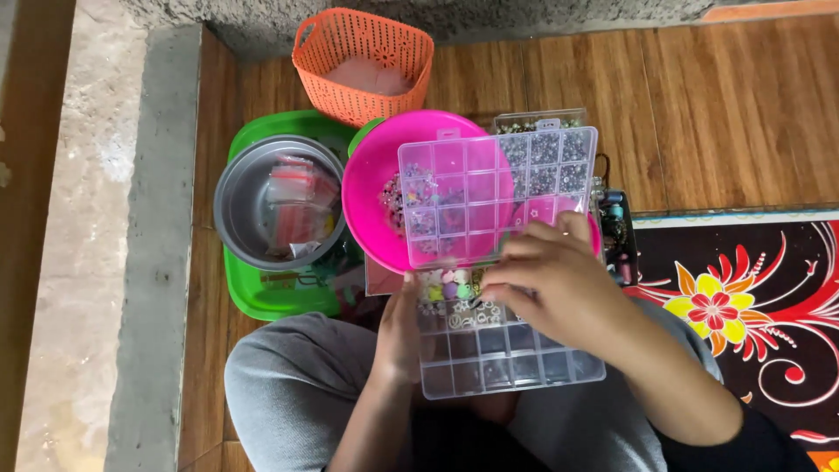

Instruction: Sorting and organizing various small beads and flower-shaped charms into a plastic compartment box.

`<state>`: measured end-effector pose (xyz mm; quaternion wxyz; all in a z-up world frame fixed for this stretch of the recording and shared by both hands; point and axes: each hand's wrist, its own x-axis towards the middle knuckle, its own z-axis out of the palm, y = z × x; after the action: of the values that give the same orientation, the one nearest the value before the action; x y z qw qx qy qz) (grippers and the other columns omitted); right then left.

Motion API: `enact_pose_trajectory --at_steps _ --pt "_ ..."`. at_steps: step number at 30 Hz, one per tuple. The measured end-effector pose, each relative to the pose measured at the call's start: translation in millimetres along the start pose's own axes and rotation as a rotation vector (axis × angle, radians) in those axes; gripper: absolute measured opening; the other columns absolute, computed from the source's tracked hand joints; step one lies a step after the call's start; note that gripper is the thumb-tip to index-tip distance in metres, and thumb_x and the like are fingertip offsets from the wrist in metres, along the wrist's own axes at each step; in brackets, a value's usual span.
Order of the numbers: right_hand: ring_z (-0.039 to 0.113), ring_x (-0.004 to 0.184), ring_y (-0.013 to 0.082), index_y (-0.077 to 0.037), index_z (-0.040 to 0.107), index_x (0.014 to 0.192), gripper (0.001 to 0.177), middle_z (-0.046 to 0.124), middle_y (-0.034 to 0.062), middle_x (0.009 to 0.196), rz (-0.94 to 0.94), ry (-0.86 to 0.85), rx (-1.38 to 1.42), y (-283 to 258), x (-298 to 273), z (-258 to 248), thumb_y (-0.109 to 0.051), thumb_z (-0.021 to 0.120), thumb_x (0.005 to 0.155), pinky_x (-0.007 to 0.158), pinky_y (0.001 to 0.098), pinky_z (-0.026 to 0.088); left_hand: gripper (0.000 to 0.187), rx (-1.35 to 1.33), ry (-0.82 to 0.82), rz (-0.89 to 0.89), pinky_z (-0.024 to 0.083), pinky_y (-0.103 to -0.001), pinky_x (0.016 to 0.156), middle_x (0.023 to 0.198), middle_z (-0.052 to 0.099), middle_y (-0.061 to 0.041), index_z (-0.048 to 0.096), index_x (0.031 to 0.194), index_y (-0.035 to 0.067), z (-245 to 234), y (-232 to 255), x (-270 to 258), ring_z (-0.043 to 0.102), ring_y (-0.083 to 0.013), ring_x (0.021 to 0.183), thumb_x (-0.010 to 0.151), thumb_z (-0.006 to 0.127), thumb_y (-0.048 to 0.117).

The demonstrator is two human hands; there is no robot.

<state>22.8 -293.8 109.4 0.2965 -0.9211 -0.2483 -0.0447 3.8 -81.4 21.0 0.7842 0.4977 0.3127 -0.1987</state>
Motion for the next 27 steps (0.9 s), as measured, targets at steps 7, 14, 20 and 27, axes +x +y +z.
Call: enact_pose_trajectory --at_steps 7,14,20,27 --pt "0.052 0.059 0.0191 -0.006 0.078 0.093 0.012 0.061 0.0058 0.066 0.297 0.199 0.042 88.7 -29.6 -36.5 -0.015 0.078 0.086 0.07 0.0324 0.04 0.072 0.183 0.05 0.226 0.034 -0.033 0.117 0.159 0.051 -0.016 0.049 0.15 -0.002 -26.2 16.6 28.2 0.046 -0.0218 0.146 0.094 0.049 0.045" --pt "0.061 0.075 0.0164 -0.027 0.08 0.088 0.014 0.068 -0.0068 0.079 0.35 -0.165 -0.301 136.2 -46.9 -8.3 -0.039 0.073 0.085 0.088 0.0393 0.031 0.051 -0.193 -0.107 0.226 0.055 -0.037 0.077 0.11 0.071 -0.02 0.061 0.129 -0.006 -31.5 34.2 34.6 0.069 -0.025 0.087 0.106 0.047 0.038" --pt "0.061 0.081 0.0137 -0.032 0.082 0.088 0.015 0.064 -0.0085 0.079 0.337 -0.314 -0.266 155.0 -44.0 -5.7 -0.044 0.073 0.083 0.091 0.0393 0.032 0.051 -0.075 -0.045 0.261 0.055 -0.031 0.071 0.107 0.072 -0.018 0.064 0.126 -0.006 -38.4 31.3 42.3 0.068 -0.0204 0.082 0.107 0.046 0.038" --pt "0.064 0.103 0.0178 -0.026 0.083 0.086 0.015 0.072 -0.0044 0.1 0.286 -0.371 -0.168 161.8 -45.7 -0.7 -0.037 0.077 0.078 0.096 0.0422 0.029 0.053 -0.044 0.025 0.23 0.054 -0.033 0.072 0.106 0.071 -0.021 0.063 0.124 -0.008 -40.1 32.5 39.0 0.067 -0.0226 0.081 0.107 0.044 0.039"
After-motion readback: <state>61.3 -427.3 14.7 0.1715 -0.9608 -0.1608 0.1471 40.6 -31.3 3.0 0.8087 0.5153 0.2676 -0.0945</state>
